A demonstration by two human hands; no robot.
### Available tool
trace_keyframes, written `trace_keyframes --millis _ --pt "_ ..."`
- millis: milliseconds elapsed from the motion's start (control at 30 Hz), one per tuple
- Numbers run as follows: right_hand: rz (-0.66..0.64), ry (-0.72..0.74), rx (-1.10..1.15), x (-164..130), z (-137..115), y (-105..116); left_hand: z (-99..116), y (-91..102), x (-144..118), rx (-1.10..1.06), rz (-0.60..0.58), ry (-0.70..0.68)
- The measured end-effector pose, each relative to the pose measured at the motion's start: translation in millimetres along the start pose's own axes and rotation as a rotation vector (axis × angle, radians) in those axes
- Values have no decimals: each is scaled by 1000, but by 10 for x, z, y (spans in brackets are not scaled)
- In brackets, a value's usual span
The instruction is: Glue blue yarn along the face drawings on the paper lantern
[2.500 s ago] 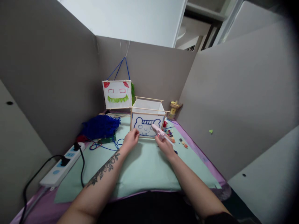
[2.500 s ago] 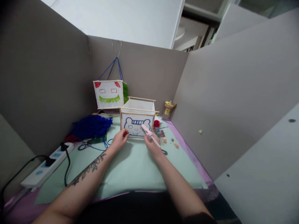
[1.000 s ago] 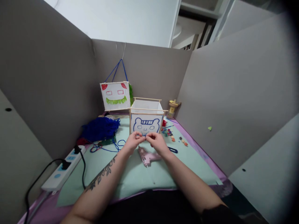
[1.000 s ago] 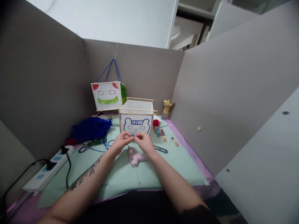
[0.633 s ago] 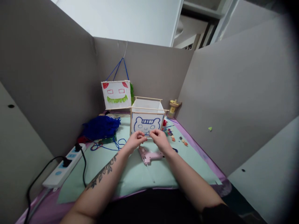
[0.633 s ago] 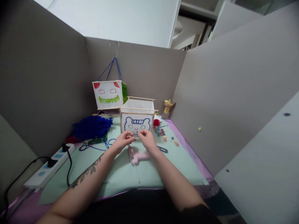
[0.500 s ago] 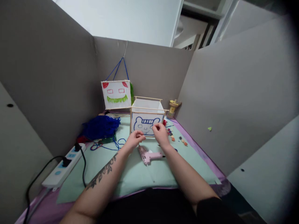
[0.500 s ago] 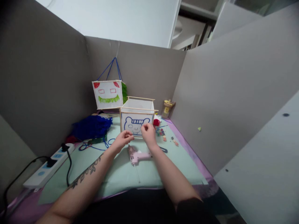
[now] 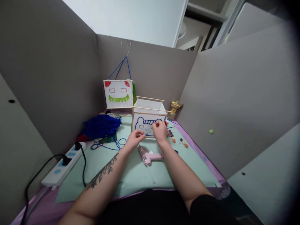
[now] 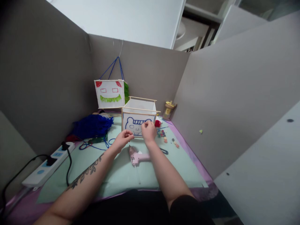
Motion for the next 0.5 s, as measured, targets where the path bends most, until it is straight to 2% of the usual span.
trace_keyframes --millis 500 --pt "-33 6 -101 16 -68 -9 -5 8 5 -15 7 -7"
Point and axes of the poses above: each hand's wrist, its own x-axis towards the middle knuckle, its own y-axis out of the back of the hand, z = x × y, the point moved 8 cm from there along x, towards the middle knuckle, and after that the axes turned 3 degrees about z, right-handed, at the moved point
